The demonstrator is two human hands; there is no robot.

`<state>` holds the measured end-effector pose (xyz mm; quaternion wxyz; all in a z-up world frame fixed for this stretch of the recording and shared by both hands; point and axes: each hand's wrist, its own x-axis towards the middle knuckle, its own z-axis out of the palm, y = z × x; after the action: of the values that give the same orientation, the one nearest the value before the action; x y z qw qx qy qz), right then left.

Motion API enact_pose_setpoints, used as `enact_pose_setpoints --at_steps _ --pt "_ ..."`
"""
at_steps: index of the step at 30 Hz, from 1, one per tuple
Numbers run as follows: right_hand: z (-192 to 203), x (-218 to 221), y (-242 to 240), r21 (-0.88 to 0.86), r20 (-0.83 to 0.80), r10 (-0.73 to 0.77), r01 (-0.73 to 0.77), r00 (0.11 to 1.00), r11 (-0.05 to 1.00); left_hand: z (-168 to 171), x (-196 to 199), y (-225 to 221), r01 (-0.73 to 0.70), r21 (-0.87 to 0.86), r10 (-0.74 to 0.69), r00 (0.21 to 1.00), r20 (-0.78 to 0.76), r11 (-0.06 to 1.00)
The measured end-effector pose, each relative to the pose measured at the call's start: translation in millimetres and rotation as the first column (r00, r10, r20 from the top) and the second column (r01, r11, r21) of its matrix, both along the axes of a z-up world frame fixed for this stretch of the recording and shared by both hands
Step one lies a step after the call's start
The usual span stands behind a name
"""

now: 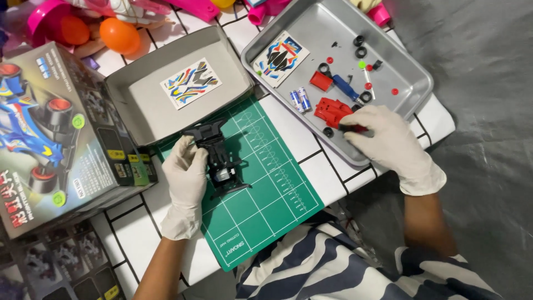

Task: Assembling a mini 4WD toy car by installing the motor, gears, and other internal components into the chassis.

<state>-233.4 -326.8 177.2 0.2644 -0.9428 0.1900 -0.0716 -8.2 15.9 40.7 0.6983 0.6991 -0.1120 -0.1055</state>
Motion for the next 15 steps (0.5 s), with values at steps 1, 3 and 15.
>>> enact_pose_setpoints --at_steps 1,3,15 --pt "9.3 2.8 7.4 0.009 -0.004 0.013 -0.013 1.000 1.000 9.0 -3.1 -2.3 -0.013 0.009 0.013 1.000 -0.004 1.000" --pt "28.4 8.7 21.3 0.060 0.070 -0.080 0.076 0.994 0.995 26.7 -8.4 -8.1 0.043 -0.053 -0.041 0.999 0.035 0.998" --pt "79.4 29.8 15.9 0.116 -0.407 -0.260 0.332 0.875 0.936 35.9 -8.6 -7.7 0.047 -0.045 -0.050 0.996 -0.075 0.998"
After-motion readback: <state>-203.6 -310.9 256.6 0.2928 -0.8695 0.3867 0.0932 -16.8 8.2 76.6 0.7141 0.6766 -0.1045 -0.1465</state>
